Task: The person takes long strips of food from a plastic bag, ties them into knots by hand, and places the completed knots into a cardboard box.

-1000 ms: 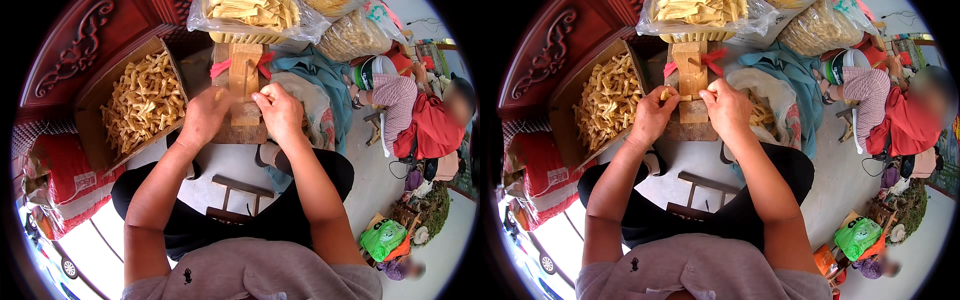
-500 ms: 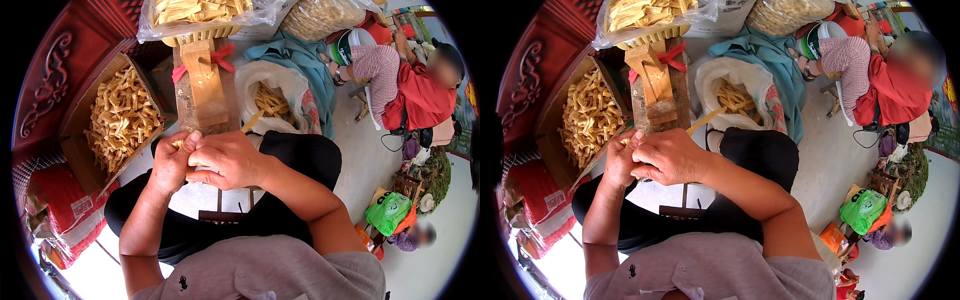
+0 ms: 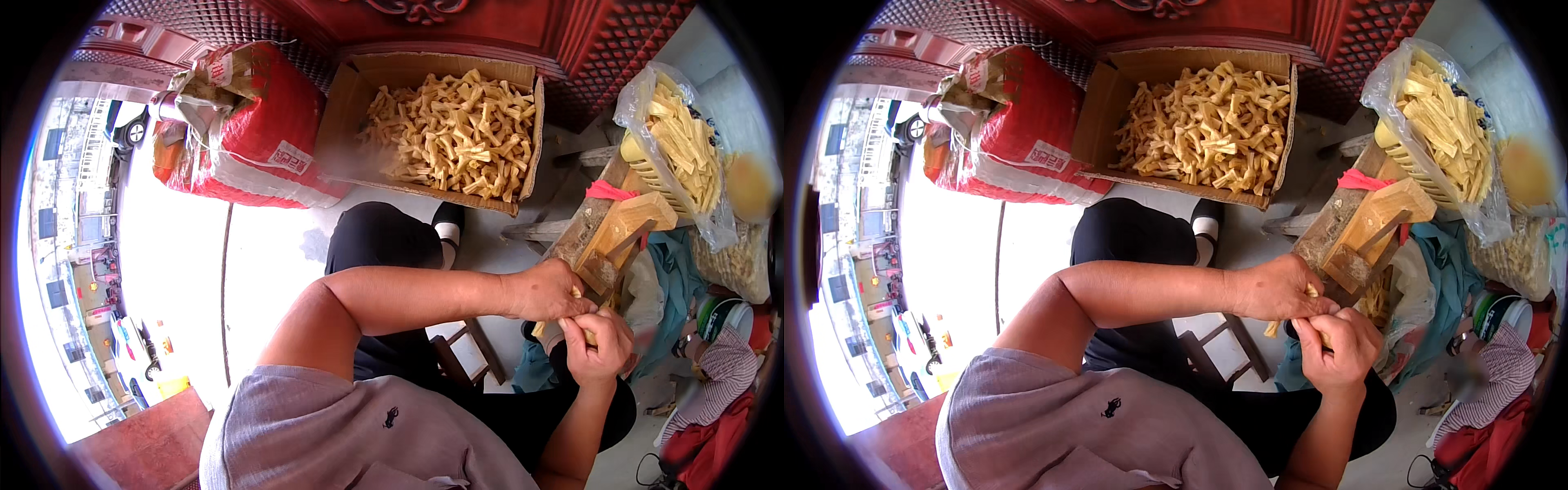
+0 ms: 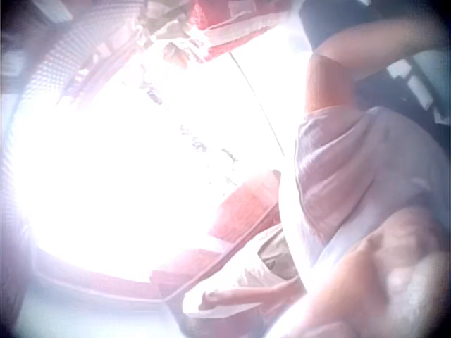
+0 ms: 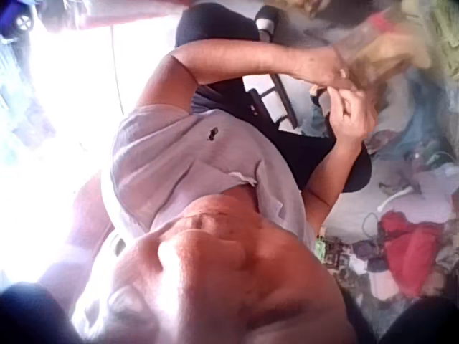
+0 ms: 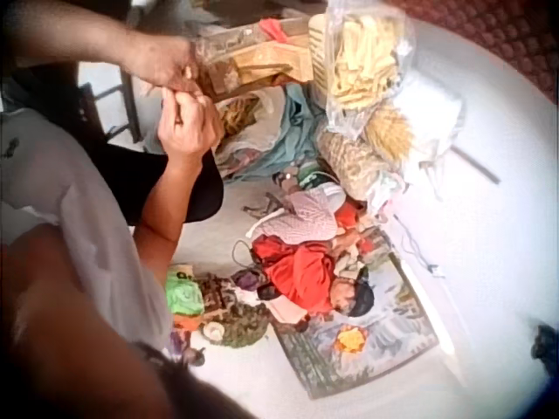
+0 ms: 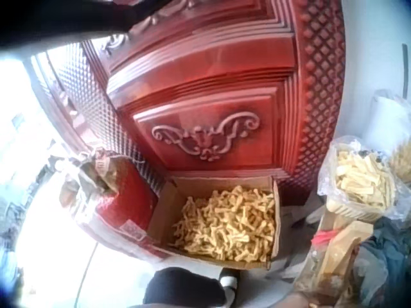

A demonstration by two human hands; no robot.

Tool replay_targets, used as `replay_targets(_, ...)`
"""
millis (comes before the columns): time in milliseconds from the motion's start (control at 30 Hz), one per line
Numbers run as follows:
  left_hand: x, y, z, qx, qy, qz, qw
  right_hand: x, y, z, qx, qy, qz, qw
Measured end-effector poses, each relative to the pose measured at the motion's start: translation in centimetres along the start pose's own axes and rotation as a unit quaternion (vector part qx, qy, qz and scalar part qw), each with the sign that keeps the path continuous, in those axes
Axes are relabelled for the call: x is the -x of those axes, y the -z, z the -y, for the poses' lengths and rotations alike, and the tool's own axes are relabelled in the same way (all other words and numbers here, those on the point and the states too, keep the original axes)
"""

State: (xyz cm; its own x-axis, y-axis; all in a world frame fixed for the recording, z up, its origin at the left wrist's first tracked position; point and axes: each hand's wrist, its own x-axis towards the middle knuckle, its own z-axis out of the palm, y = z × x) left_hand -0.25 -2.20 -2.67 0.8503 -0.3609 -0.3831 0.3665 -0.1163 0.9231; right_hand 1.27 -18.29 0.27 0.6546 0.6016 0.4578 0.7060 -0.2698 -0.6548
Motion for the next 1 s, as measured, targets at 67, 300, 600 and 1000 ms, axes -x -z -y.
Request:
replay_targets(67, 1.8, -0.2, 0.2, 0.098, 0.011, 0.191, 0.977, 0.0, 1.0, 0.4, -0.031, 0.019, 0.004, 0.999)
replay_targets(300, 2.4, 1.0, -3.2, 0.180, -0.107, 0.294, 0.933, 0.7, 1.5, 0.3, -0.019, -0.200, -0.101, 0.974)
replay_targets(600, 1.6, 2.1, -4.2, -0.389, -0.452, -0.038, 0.802, 0.9, -2.0, -1.3, -0.674, -0.457, 0.121, 0.567)
replay_targets(1000, 1.5, 1.3, -1.3, -0.210, -0.272, -0.099, 0.934, 1.3, -1.0, -0.2, -0.386, -0.291, -0.162, 0.860)
